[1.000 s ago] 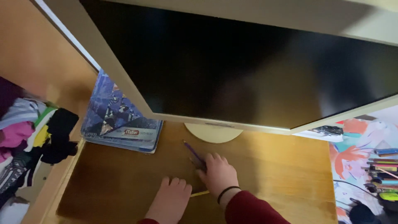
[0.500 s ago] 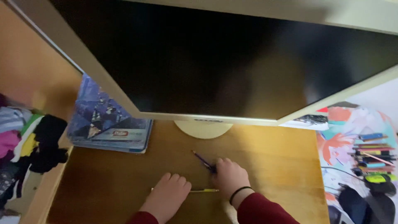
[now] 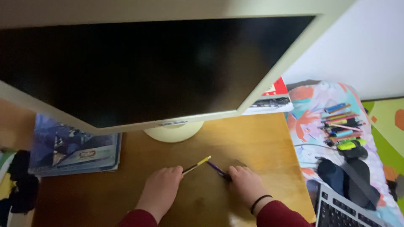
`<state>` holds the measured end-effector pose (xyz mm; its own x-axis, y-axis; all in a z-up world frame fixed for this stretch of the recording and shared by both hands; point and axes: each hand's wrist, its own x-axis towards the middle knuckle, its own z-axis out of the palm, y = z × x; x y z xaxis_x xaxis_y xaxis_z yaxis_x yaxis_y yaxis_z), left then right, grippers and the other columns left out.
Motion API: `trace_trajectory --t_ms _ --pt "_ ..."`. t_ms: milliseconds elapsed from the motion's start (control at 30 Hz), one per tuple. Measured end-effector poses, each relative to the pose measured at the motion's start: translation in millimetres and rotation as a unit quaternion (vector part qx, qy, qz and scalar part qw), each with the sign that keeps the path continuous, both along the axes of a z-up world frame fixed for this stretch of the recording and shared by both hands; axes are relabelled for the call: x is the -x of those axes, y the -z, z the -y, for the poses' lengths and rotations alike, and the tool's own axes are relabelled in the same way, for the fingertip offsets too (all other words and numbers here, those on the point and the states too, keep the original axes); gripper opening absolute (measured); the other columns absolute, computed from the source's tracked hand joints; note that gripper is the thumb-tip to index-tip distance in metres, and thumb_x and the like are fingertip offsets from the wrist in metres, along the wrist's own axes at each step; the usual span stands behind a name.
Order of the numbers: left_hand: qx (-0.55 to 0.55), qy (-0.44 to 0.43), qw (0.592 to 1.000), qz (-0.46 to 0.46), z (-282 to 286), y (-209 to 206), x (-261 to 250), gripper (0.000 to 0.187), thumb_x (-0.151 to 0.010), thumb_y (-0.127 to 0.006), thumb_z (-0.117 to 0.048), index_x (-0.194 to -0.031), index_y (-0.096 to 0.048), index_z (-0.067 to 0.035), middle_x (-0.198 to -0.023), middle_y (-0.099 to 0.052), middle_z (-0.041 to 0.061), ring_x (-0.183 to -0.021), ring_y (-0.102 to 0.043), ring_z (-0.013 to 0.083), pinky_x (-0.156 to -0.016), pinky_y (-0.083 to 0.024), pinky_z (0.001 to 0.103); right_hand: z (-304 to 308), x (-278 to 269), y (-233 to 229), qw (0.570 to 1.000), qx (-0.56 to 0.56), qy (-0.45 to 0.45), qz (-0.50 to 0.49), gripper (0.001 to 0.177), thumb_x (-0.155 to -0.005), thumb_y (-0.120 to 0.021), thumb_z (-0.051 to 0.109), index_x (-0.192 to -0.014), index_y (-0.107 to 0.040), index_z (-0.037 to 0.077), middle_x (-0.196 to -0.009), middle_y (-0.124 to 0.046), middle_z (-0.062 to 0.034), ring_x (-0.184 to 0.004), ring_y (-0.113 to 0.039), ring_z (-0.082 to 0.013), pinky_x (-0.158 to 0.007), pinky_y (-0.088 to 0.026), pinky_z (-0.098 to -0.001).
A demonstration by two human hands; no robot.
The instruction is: The person organizes stationery items on a desk, picking up a keyboard and placing it on a nearby bed. They then gather various pens, highlighters, and pencils from the desk and arrange them on the bed. Finally, the person picks up a stack of books and moves them to a chair.
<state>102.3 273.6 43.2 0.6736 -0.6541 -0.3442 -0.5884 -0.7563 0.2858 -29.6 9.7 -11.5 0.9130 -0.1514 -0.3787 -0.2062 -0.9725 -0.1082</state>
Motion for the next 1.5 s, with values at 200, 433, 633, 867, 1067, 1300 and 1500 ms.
trace_trajectory --t_ms 200,433,633,867,1067,1300,1500 --pt "0.029 -0.087 0.990 -0.105 45 -27 12 0.022 -0.107 -0.050 -0.030 -0.092 -0.055 -0.015 -0.084 -0.065 0.004 -0.073 -0.059 0.0292 -0.061 -0.041 0.047 16 21 0 0.998 0.004 0.059 -0.021 0.012 -0.080 -0.056 0.024 -0.089 -0.060 0.018 -0.094 -0.062 -0.0047 -0.093 -0.064 -0.0341 -0.068 -0.054 -0.0514" --pt "0.072 -0.129 0.982 -0.113 90 -3 27 0.016 -0.097 -0.055 -0.027 -0.090 -0.063 -0.015 -0.095 -0.074 0.012 -0.089 -0.065 0.0437 -0.070 -0.042 0.056 44 49 -13 0.990 0.016 0.130 -0.052 0.019 -0.082 -0.058 0.031 -0.097 -0.062 0.021 -0.102 -0.063 -0.0016 -0.102 -0.065 -0.0290 -0.069 -0.058 -0.0538" --pt "0.136 -0.203 0.941 -0.236 153 -3 42 0.021 -0.093 -0.061 -0.027 -0.074 -0.066 -0.019 -0.061 -0.066 -0.001 -0.056 -0.059 0.0185 -0.056 -0.039 0.039 114 93 2 0.951 -0.102 0.293 0.013 0.022 -0.081 -0.065 0.041 -0.084 -0.058 0.020 -0.094 -0.070 -0.0054 -0.088 -0.068 -0.0345 -0.076 -0.052 -0.0498" --pt "0.171 -0.236 0.895 -0.339 260 3 74 0.019 -0.087 -0.063 -0.021 -0.097 -0.079 -0.018 -0.072 -0.074 -0.003 -0.069 -0.066 0.0107 -0.069 -0.050 0.029 244 143 9 0.707 -0.291 0.622 0.167 0.014 -0.085 -0.075 0.025 -0.088 -0.079 0.012 -0.067 -0.068 -0.0045 -0.054 -0.055 -0.0167 -0.049 -0.043 -0.0330" --pt "0.175 -0.227 0.878 -0.383 358 -18 98 0.020 -0.087 -0.061 -0.017 -0.098 -0.078 -0.016 -0.077 -0.078 -0.003 -0.069 -0.071 0.0086 -0.075 -0.055 0.024 363 158 13 0.416 -0.426 0.741 0.311 0.020 -0.088 -0.071 0.013 -0.074 -0.057 0.009 -0.056 -0.038 -0.0026 -0.040 -0.031 -0.0152 -0.034 -0.020 -0.0309" --pt "0.104 -0.323 0.823 -0.455 443 -30 108 0.021 -0.096 -0.063 -0.018 -0.108 -0.079 -0.015 -0.083 -0.074 0.000 -0.066 -0.058 0.0121 -0.060 -0.047 0.026 459 128 56 0.334 -0.416 0.804 0.264 0.012 -0.086 -0.073 0.020 -0.092 -0.062 0.018 -0.070 -0.062 -0.0041 -0.054 -0.056 -0.0174 -0.043 -0.035 -0.0343" --pt "0.094 -0.290 0.837 -0.455 477 -3 122 0.016 -0.095 -0.064 -0.019 -0.104 -0.075 -0.013 -0.092 -0.077 -0.001 -0.073 -0.075 0.0117 -0.073 -0.055 0.024 469 115 61 0.336 -0.411 0.797 0.289 0.012 -0.088 -0.075 0.016 -0.095 -0.066 0.012 -0.074 -0.064 -0.0074 -0.053 -0.057 -0.0197 -0.037 -0.036 -0.0326"
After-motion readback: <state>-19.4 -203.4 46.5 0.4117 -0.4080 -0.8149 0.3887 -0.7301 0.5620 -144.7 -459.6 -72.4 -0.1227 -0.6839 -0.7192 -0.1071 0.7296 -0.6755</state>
